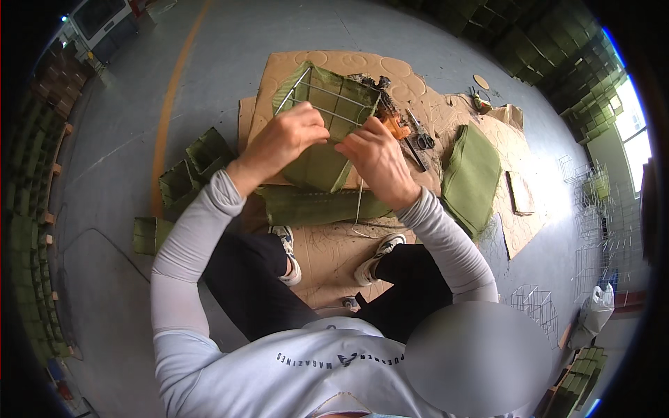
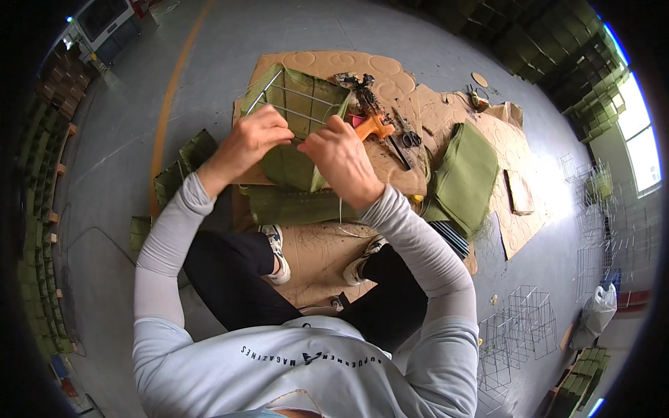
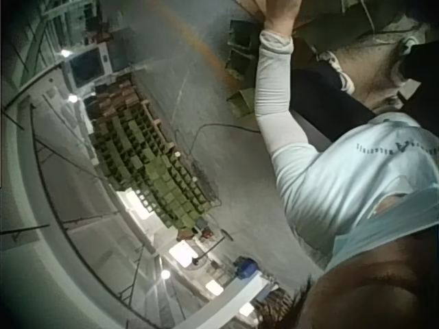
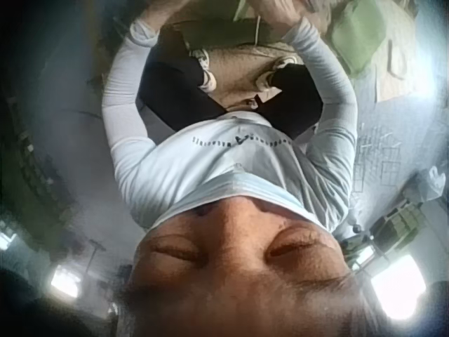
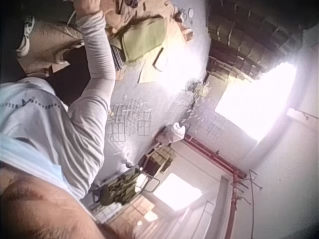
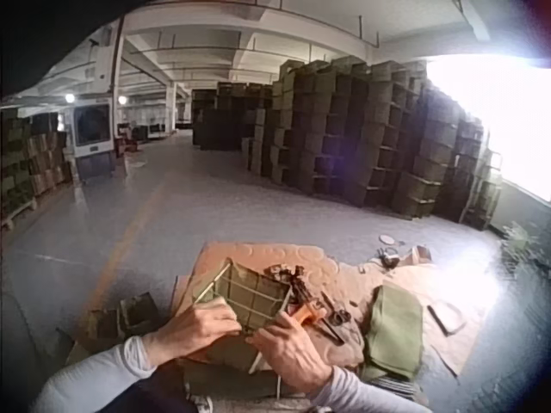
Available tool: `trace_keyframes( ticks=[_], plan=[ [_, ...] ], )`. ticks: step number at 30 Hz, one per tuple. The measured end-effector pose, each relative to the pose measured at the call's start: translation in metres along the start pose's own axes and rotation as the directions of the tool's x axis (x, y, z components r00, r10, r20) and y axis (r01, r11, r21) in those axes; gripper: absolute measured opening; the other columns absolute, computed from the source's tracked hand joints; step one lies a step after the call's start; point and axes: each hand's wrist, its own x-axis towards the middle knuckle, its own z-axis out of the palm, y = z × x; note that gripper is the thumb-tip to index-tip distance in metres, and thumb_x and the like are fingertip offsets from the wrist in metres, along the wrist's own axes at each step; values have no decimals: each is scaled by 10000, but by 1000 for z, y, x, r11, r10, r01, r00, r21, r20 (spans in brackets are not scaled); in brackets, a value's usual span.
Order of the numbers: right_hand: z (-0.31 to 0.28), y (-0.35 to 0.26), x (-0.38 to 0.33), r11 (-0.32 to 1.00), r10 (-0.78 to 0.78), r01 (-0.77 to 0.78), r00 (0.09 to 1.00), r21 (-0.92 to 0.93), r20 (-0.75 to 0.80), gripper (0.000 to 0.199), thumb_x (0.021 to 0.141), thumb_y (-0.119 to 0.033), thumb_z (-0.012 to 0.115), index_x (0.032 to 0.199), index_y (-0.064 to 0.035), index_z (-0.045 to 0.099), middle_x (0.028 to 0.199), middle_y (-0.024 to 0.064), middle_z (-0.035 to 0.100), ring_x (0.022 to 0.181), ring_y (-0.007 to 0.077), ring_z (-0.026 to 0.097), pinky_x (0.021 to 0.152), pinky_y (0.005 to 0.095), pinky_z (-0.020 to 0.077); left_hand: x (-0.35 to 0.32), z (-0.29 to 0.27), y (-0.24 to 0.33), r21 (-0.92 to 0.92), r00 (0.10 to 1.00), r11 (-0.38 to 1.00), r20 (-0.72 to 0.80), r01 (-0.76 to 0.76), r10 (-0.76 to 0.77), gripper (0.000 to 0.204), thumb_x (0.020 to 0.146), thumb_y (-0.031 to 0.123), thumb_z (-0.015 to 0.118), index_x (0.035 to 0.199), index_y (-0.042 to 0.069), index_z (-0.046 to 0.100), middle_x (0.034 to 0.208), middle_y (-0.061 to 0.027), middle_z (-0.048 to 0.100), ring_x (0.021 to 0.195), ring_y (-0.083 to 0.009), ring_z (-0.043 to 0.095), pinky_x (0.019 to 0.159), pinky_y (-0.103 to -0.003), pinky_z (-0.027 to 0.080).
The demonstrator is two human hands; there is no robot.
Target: Assembling fabric-covered wire boxes by gluing green fabric panels to a metal wire frame using a hot glue gun.
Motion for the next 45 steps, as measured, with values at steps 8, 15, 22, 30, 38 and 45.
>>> trace_keyframes(
  ticks=[8,15,22,30,38,45],
  plan=[
    [17,-13,10,979,-1,4,1000,-204,16,149,736,-81,593,872,-22,612,832,88,602,874,260,541,821,368,453,20,-26,-24,-174,942,972,324,156,-93,101,798,49,739,898,32,740,822,-78,654,839,-240,632,775,-367,514],
    [14,-9,17,992,117,-119,992,39,36,41,761,-23,614,793,1,623,712,152,609,759,343,594,797,414,477,-24,-16,16,270,959,963,-272,-1,77,248,748,12,727,996,9,718,988,-77,669,923,-215,636,783,-338,551],
    [2,-12,26,995,-19,26,997,-96,80,45,753,-59,628,780,-24,623,790,120,635,800,291,621,798,370,476,-14,-6,-1,91,998,996,-62,-11,17,226,729,-38,733,951,-30,690,870,-88,627,851,-255,609,732,-367,531],
    [13,-9,19,997,74,-78,987,23,142,34,792,-21,593,806,-10,622,802,131,642,830,267,609,795,378,480,7,-21,-28,-168,932,985,361,43,21,162,780,60,740,933,15,707,822,-71,609,812,-260,573,737,-390,489],
    [-14,0,-2,985,-164,163,986,55,13,156,841,-129,704,912,-5,641,798,84,599,805,265,567,778,401,465,-3,-24,-17,-73,960,996,279,48,-26,139,800,85,738,916,18,702,817,-49,592,823,-243,568,741,-379,497],
    [-6,10,-3,983,-178,175,982,55,57,166,819,-111,708,822,-9,576,782,91,571,791,299,567,802,398,468,8,-14,25,74,989,995,139,-66,55,244,730,45,771,956,-3,691,936,-72,604,878,-227,598,772,-363,531]
  ],
)
